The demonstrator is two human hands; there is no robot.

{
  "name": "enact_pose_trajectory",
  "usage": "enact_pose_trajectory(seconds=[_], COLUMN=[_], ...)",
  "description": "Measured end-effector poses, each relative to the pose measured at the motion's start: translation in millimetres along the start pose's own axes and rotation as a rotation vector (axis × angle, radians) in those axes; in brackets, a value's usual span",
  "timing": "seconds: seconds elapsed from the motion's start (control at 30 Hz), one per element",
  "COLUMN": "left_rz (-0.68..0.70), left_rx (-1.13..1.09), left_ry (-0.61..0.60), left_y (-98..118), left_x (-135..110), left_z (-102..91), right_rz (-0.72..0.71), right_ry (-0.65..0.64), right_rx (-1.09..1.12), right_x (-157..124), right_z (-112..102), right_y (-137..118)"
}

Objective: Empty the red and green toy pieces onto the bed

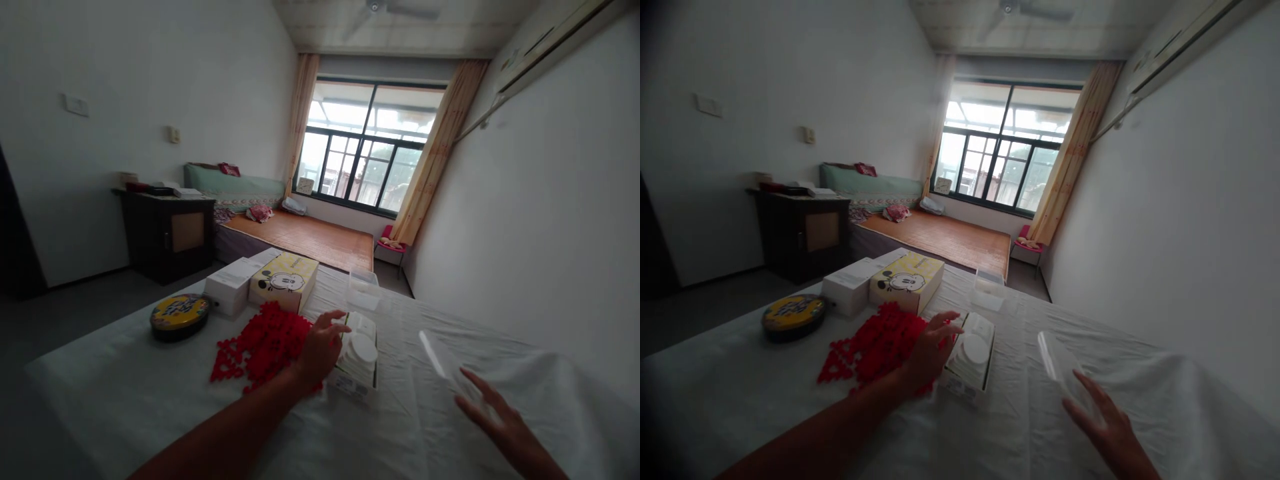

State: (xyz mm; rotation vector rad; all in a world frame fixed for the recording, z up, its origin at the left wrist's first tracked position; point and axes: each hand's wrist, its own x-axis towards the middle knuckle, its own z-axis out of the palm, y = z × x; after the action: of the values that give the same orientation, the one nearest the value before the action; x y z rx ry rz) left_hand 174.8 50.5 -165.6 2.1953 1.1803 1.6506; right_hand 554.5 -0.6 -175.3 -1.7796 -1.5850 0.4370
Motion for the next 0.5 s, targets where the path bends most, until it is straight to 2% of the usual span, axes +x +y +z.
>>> enact_pose_trajectory(seconds=[0.1, 0.2, 0.3, 0.4, 0.5], left_rz=[0.115, 0.204, 0.261, 0.273, 0.285], left_rx=[0.086, 0.134, 0.161, 0.180, 0.180], left_ry=[-0.052, -0.072, -0.084, -0.094, -0.081], left_y=[-1.2, 0.6, 2.7, 4.3, 5.1], left_x=[-6.0, -7.8, -8.5, -9.3, -9.7], left_z=[-4.8, -7.1, -8.6, -10.4, -11.3], right_rz=[0.239, 0.342, 0.428, 0.422, 0.302], right_ry=[-0.007, 0.021, 0.008, 0.014, 0.091], right_rx=[0.306, 0.622, 0.853, 0.905, 0.751], right_x=[28.2, 62.7, 100.2, 132.0, 159.4], right_z=[-0.7, 10.4, 31.3, 55.6, 78.5], right_y=[-20.8, -30.5, -36.8, -55.0, -89.8])
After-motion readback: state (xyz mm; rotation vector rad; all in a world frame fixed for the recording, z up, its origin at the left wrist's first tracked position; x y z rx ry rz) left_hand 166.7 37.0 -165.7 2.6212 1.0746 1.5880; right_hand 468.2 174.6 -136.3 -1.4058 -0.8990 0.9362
